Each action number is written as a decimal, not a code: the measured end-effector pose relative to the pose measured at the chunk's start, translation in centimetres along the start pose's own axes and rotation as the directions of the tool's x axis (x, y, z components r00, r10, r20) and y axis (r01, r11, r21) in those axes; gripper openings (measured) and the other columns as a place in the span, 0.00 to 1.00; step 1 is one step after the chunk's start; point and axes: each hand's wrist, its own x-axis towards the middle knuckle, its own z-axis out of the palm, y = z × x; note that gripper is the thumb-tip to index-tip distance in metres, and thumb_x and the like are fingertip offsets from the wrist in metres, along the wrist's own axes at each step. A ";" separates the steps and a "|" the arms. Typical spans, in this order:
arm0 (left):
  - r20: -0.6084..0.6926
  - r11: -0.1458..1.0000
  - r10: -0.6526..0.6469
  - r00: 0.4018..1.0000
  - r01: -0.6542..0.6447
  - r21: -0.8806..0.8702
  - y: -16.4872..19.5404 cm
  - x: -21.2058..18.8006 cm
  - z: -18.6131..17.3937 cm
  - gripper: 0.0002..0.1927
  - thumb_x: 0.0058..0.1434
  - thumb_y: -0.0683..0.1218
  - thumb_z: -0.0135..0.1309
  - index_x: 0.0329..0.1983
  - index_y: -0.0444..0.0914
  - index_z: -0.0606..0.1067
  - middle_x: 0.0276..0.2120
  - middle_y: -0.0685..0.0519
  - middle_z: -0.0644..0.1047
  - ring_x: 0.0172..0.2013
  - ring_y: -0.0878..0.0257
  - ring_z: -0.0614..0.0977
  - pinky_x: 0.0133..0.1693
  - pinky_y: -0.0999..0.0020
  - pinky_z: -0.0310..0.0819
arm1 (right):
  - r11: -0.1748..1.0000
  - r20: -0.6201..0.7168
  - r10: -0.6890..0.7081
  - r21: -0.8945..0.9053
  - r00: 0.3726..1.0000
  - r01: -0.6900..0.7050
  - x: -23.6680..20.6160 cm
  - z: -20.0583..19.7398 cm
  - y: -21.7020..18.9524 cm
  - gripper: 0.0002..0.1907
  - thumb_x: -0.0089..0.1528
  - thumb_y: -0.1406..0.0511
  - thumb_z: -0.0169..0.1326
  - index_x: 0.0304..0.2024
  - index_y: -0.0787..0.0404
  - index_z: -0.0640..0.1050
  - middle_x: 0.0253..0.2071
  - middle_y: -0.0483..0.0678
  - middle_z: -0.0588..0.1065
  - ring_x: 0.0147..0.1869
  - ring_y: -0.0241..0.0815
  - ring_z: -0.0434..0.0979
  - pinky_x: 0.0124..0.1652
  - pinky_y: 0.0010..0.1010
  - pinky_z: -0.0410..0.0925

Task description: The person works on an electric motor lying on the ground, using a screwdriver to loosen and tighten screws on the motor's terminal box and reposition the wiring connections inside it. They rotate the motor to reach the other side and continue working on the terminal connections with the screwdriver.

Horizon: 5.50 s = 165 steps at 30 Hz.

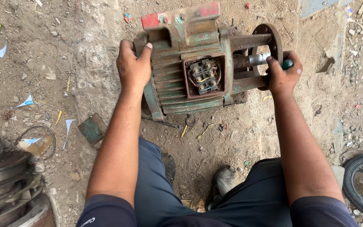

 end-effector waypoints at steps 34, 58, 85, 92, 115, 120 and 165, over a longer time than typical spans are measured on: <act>0.017 0.991 -0.048 0.999 0.046 0.124 3.1 0.3 -1.5 0.22 0.62 0.58 0.61 0.42 0.36 0.70 0.35 0.40 0.80 0.39 0.42 0.83 0.41 0.46 0.74 | 0.999 -0.033 -0.010 -0.049 0.999 0.008 -2.3 0.2 -3.2 0.13 0.61 0.62 0.64 0.40 0.64 0.76 0.32 0.46 0.76 0.36 0.37 0.78 0.37 0.30 0.72; -0.025 0.980 -0.006 1.000 0.011 0.196 6.1 -0.8 -4.6 0.26 0.61 0.62 0.58 0.44 0.36 0.72 0.36 0.37 0.81 0.40 0.37 0.83 0.42 0.43 0.76 | 0.738 -0.006 0.271 -0.641 0.962 -0.212 0.3 0.6 -12.0 0.39 0.64 0.39 0.60 0.54 0.69 0.77 0.45 0.61 0.79 0.50 0.53 0.80 0.51 0.47 0.72; 0.222 0.921 -0.262 0.939 0.175 0.347 8.1 6.4 -3.0 0.30 0.62 0.61 0.55 0.57 0.37 0.67 0.37 0.33 0.79 0.37 0.32 0.80 0.38 0.37 0.73 | 0.558 -0.017 0.404 -0.788 0.915 -0.261 13.3 8.0 -16.2 0.35 0.61 0.43 0.56 0.51 0.69 0.80 0.50 0.66 0.78 0.57 0.65 0.76 0.58 0.50 0.68; 0.286 0.900 -0.319 0.903 0.194 0.391 8.6 7.1 -2.4 0.26 0.63 0.60 0.54 0.55 0.40 0.66 0.39 0.36 0.80 0.38 0.33 0.80 0.38 0.38 0.73 | 0.562 -0.035 0.506 -0.744 0.862 -0.361 15.7 8.2 -16.4 0.35 0.61 0.42 0.56 0.48 0.68 0.81 0.45 0.65 0.80 0.51 0.63 0.80 0.56 0.48 0.70; 0.325 0.930 -0.207 0.923 0.082 0.359 10.6 10.2 -1.2 0.32 0.64 0.56 0.55 0.64 0.32 0.65 0.40 0.33 0.79 0.38 0.32 0.79 0.38 0.39 0.72 | 0.600 0.024 0.504 -0.729 0.864 -0.330 19.6 8.2 -13.9 0.27 0.69 0.45 0.50 0.46 0.62 0.79 0.44 0.65 0.78 0.52 0.68 0.76 0.54 0.53 0.67; 0.369 0.956 -0.227 0.901 0.135 0.259 9.4 10.2 -1.6 0.27 0.64 0.53 0.54 0.61 0.35 0.66 0.38 0.35 0.79 0.37 0.31 0.79 0.35 0.40 0.72 | 0.548 0.004 0.436 -0.794 0.900 -0.262 19.2 9.0 -13.8 0.26 0.67 0.46 0.52 0.44 0.63 0.79 0.42 0.66 0.77 0.49 0.71 0.74 0.47 0.56 0.65; 0.311 0.694 -0.522 0.794 0.183 0.697 14.2 14.3 1.1 0.24 0.67 0.58 0.55 0.45 0.31 0.71 0.43 0.37 0.78 0.43 0.39 0.82 0.43 0.46 0.78 | 0.289 0.210 0.952 -0.856 0.223 -0.429 23.1 7.8 -15.7 0.25 0.53 0.53 0.66 0.37 0.71 0.85 0.34 0.58 0.82 0.35 0.50 0.80 0.38 0.44 0.73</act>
